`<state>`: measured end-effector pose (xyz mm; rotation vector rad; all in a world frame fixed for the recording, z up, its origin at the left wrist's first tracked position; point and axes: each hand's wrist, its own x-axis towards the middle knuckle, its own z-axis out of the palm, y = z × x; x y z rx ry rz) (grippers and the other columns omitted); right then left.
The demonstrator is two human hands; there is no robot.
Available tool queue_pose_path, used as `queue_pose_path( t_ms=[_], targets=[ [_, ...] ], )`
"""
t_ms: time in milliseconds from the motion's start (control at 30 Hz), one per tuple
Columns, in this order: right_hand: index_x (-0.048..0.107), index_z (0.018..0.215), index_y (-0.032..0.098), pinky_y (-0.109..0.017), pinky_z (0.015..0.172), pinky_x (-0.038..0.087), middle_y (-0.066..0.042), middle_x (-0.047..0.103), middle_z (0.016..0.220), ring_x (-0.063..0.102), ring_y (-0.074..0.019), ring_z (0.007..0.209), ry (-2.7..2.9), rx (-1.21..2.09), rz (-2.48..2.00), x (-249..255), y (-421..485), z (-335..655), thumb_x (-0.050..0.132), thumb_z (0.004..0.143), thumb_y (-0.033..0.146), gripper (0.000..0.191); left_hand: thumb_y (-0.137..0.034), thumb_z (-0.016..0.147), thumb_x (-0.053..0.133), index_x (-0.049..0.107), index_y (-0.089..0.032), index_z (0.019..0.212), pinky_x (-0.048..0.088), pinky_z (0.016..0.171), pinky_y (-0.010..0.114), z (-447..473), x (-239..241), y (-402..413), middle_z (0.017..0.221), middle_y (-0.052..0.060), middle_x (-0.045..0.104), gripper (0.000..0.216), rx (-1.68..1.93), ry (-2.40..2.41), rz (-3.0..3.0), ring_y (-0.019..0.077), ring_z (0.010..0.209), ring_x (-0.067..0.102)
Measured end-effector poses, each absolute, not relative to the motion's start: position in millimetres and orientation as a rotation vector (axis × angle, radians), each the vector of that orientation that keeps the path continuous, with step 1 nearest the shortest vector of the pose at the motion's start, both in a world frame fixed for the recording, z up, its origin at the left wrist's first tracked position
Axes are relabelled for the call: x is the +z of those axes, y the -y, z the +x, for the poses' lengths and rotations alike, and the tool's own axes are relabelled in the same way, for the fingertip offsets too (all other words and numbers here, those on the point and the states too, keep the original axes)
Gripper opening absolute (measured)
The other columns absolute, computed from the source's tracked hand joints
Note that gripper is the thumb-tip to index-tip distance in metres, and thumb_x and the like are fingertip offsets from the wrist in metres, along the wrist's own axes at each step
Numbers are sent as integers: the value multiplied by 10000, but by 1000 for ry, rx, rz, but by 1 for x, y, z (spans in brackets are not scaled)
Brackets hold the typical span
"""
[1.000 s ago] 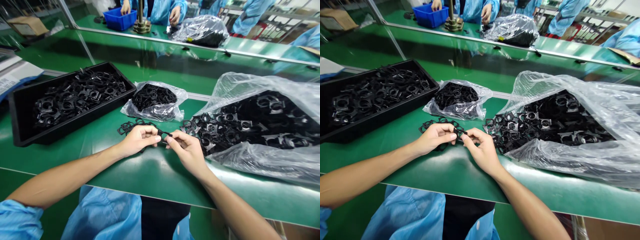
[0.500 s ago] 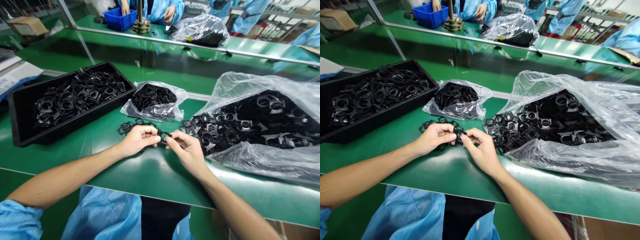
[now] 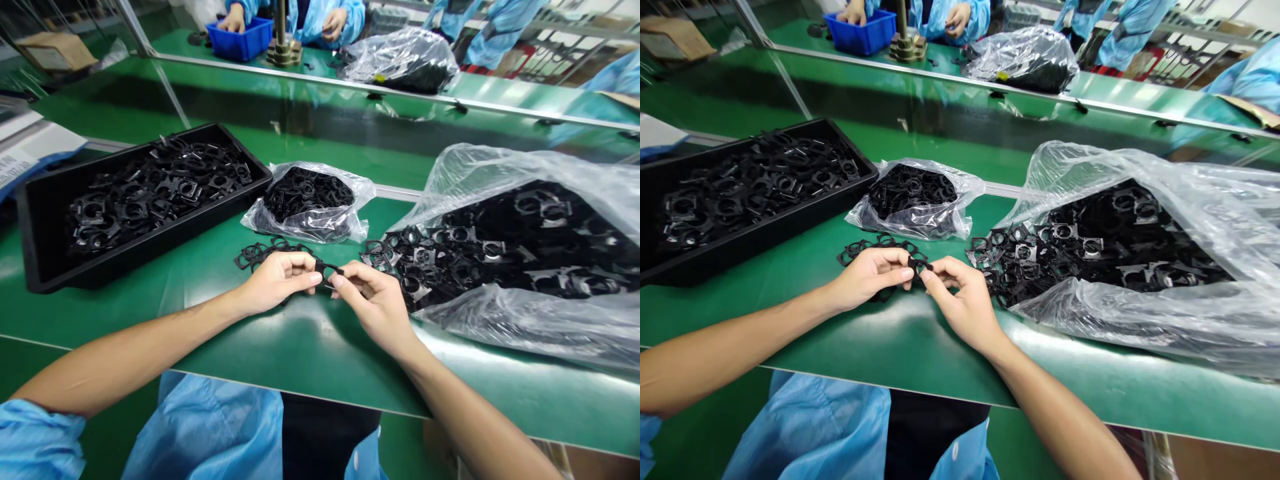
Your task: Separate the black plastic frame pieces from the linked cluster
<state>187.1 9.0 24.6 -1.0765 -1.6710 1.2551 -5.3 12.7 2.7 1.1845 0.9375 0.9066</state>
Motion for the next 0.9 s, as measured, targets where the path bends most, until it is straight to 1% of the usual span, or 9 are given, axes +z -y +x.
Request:
queue_pose_path(
  t_ms=[267, 567, 733, 900],
  targets=[
    [650, 751, 182, -236, 619, 464, 6, 602, 699, 580, -125, 636, 1671, 1244, -1060, 24, -9, 187, 667, 905, 301, 195, -427, 788, 757, 577, -138, 724, 479, 677, 253, -6, 2, -13, 648, -2, 604, 346, 900, -938, 1211, 129, 649, 606],
    [638, 742, 184, -237, 622, 467, 4, 599, 704, 578, -125, 640, 1675, 1240, -1075, 25, -8, 187, 658, 907, 299, 202, -449, 781, 767, 567, -144, 720, 486, 684, 259, -6, 4, -12, 656, -4, 598, 370, 891, -938, 1204, 131, 656, 608],
    [630, 743, 188, -237, 614, 468, 0, 594, 706, 580, -132, 647, 1680, 1237, -1084, 24, -8, 187, 655, 905, 320, 210, -430, 775, 766, 560, -146, 712, 481, 675, 254, -6, 4, -12, 645, -11, 584, 356, 894, -945, 1203, 128, 649, 607],
    [633, 748, 188, -233, 624, 468, 5, 592, 714, 582, -126, 654, 1689, 1232, -1063, 25, -9, 186, 649, 906, 280, 183, -418, 774, 764, 547, -151, 705, 480, 673, 252, -5, 4, -12, 636, -11, 589, 351, 895, -949, 1200, 127, 646, 606]
  ],
)
